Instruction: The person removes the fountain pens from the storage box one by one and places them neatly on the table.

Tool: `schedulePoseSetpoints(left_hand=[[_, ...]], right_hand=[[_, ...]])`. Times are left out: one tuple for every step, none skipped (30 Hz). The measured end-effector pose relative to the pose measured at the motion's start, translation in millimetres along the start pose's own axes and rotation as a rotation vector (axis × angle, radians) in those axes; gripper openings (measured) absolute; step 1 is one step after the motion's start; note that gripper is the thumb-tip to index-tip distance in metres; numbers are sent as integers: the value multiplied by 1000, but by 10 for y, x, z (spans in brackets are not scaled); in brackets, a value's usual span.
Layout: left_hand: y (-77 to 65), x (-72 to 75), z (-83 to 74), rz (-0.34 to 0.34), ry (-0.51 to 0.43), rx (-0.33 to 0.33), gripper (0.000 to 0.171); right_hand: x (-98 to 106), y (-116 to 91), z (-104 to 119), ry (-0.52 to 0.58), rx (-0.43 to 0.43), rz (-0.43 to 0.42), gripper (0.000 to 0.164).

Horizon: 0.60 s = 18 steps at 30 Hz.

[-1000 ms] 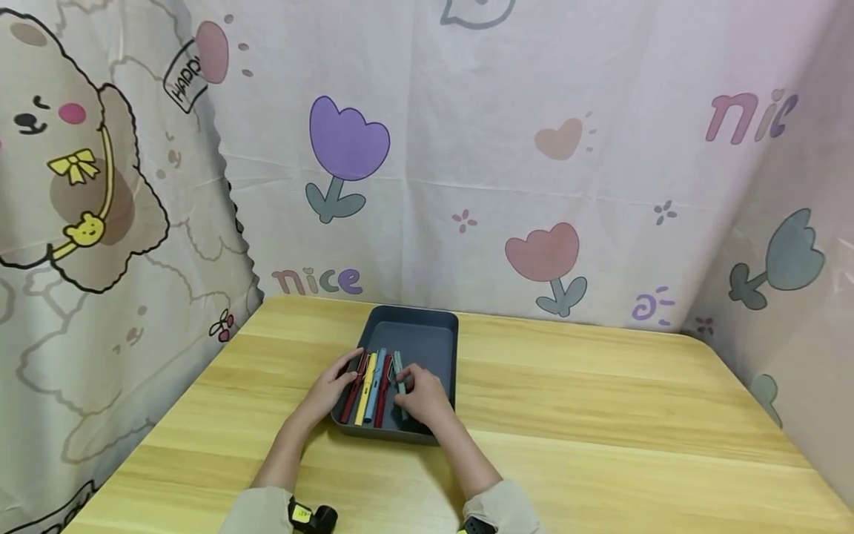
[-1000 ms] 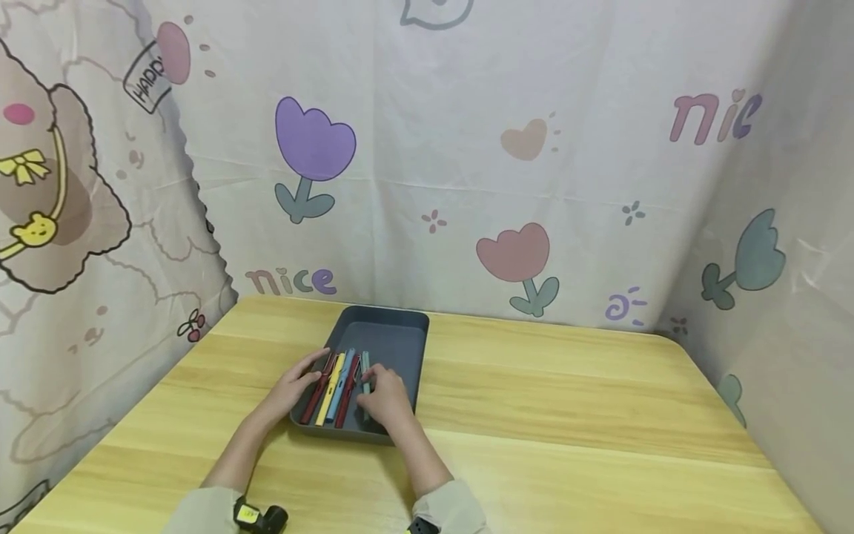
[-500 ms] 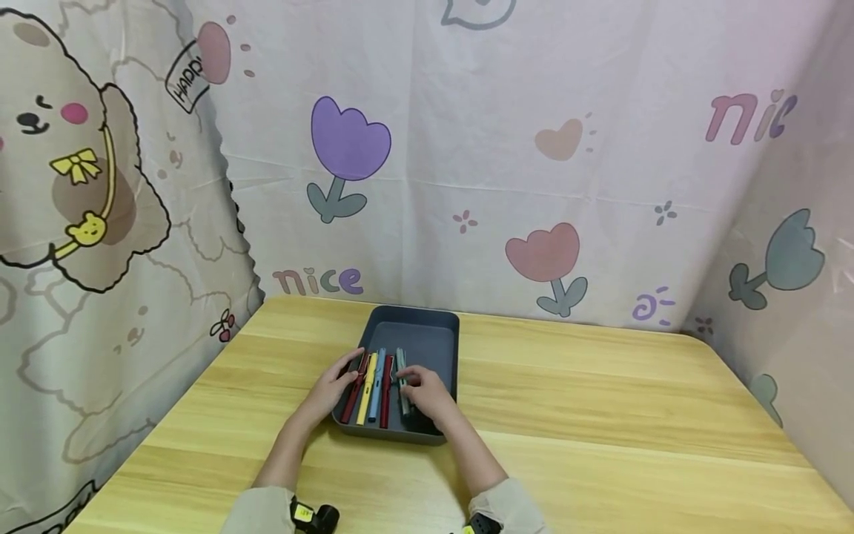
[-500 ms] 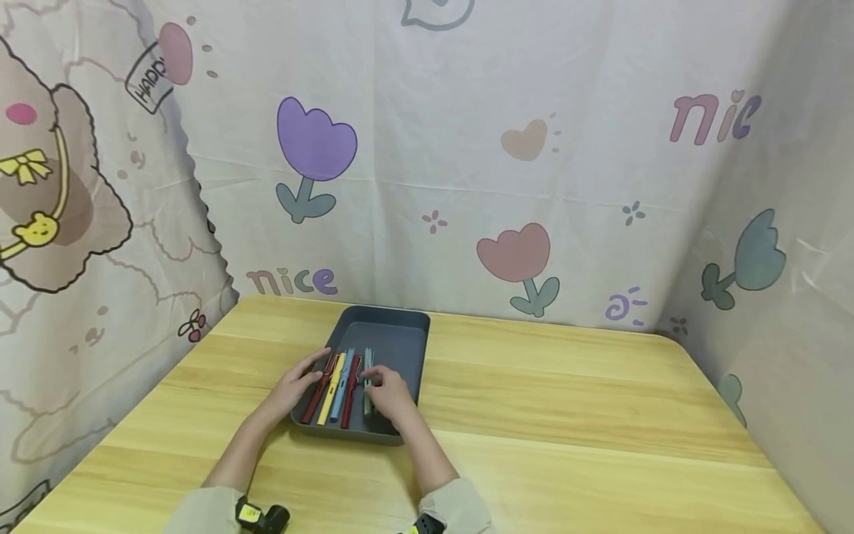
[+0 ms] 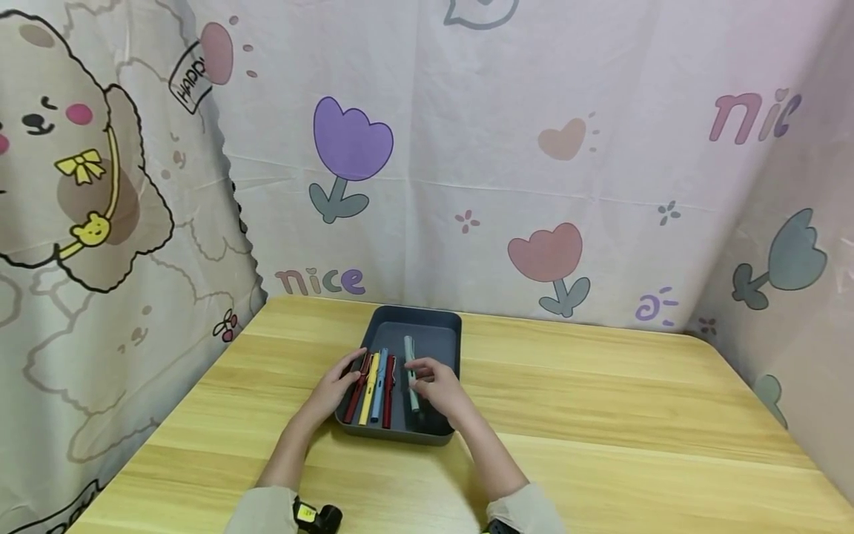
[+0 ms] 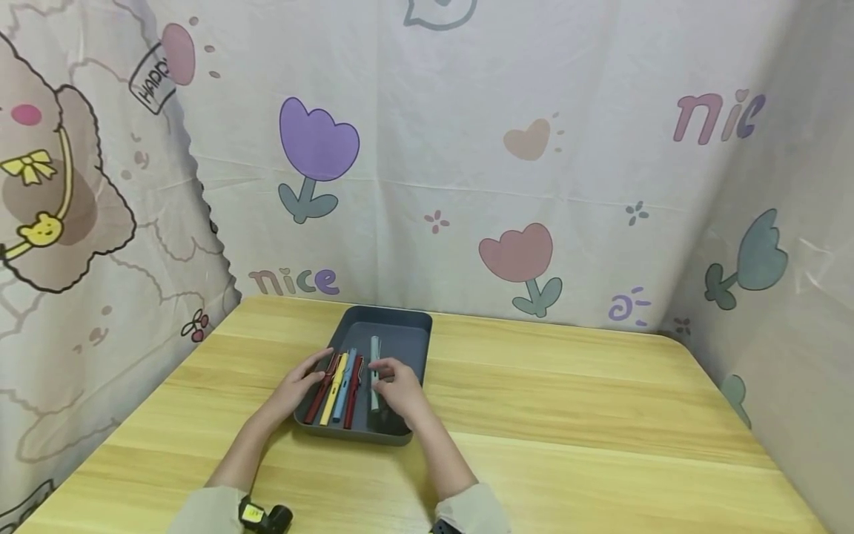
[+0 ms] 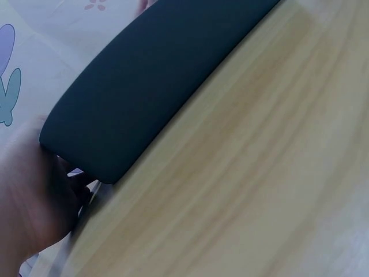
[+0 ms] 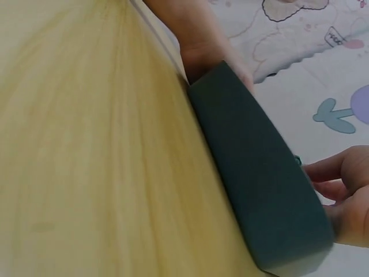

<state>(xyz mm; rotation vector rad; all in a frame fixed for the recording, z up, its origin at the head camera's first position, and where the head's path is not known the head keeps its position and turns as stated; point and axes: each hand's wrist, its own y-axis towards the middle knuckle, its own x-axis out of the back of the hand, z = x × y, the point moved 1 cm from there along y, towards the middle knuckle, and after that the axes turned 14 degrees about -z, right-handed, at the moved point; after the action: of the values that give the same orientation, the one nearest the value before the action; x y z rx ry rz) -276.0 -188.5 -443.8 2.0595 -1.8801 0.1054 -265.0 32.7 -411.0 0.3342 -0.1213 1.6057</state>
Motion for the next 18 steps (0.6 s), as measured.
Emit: schedulePoseSetpoints(left_hand=[[1,0,3,-1,-3,3,46],[2,1,7,-3,-2,6,46],[1,3,8,-6,-1,9,46],[3,2,9,-7,1,11,46],[5,1,10,-8,0,14,46],[7,0,11,-10,1,17,46],[9,-1,13,-11,3,18,46],[9,0,14,-10,6,18,45],[10,-1,15,-9,9,18,45],[12,-2,19,-6,8,17,45],[13,-3,22,-4,7,17,45],[13,-2,24,-4,6,17,45],[13,-1,26,-4,5,17,45],[14,-1,28,-4,7,17,45],[16,-2,30,-5,5,19,45],[16,-2,32,-5,3,22,45],[17,-2,33,-7,4,24,45],[19,-1,33,-7,6,23,45]], right_hand=[[24,-8,11,3,6,-4,29],[48,-17,23,9,12,-4,29],[74,-29,41,13,18,-4,29],[105,-41,54,17,20,-6,29],[137,-53,67,22,22,-7,29],[170,-66,81,22,24,-8,29],[205,-80,93,26,27,-8,29],[241,-94,103,26,38,-8,30],[279,-108,112,28,46,-10,30],[314,-119,119,28,48,-14,30],[350,-130,126,30,54,-17,30],[385,-141,135,31,59,-21,31],[420,-150,144,34,62,-26,31],[453,-159,151,37,64,-30,31],[484,-167,161,41,61,-35,31],[515,-174,171,42,54,-41,32],[545,-181,179,44,52,-47,32],[574,-184,176,49,48,-51,32]])
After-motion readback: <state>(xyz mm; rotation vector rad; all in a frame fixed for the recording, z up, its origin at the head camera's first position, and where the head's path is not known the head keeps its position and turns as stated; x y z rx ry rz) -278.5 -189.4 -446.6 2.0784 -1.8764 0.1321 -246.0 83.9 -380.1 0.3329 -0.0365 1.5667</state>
